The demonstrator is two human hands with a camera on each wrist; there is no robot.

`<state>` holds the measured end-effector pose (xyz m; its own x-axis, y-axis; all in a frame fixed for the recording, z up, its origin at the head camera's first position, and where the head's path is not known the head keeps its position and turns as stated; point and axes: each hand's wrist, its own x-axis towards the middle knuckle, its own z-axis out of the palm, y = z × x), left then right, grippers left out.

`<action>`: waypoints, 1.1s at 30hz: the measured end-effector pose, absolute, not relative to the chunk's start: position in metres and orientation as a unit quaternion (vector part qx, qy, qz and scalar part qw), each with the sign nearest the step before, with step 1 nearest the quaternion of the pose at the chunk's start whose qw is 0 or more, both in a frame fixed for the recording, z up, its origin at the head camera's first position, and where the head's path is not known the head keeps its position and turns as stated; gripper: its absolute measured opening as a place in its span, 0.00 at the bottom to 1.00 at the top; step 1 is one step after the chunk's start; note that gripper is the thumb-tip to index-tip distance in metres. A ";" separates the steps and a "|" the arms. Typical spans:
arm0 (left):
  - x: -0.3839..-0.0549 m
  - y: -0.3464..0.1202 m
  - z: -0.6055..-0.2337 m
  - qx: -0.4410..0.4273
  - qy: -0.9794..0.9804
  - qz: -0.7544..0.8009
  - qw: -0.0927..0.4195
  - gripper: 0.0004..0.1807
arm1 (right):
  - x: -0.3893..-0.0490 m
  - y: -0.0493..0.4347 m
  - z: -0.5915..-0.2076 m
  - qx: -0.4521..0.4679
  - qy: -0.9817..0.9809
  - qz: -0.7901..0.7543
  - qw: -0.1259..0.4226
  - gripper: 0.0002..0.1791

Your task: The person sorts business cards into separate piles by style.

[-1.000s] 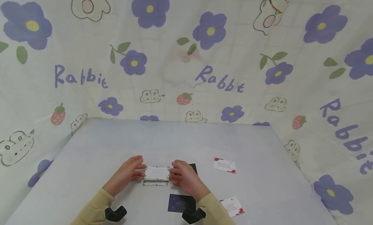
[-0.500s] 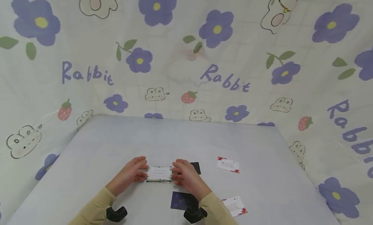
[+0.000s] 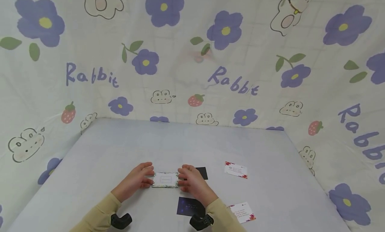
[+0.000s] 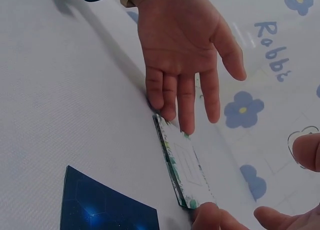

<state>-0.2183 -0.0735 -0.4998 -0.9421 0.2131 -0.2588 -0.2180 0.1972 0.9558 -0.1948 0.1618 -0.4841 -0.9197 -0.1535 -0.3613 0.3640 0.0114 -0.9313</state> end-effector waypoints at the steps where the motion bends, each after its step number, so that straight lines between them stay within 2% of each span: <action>1: -0.219 -0.074 -0.500 -0.001 0.756 0.632 0.170 0.32 | -0.195 0.161 -0.484 0.077 0.689 -0.697 0.185 0.32; 12: -0.219 -0.078 -0.500 -0.014 0.770 0.613 0.178 0.34 | -0.194 0.163 -0.481 0.074 0.716 -0.671 0.179 0.33; 33: -0.215 -0.079 -0.496 -0.003 0.785 0.599 0.159 0.32 | -0.189 0.172 -0.477 0.077 0.728 -0.659 0.173 0.32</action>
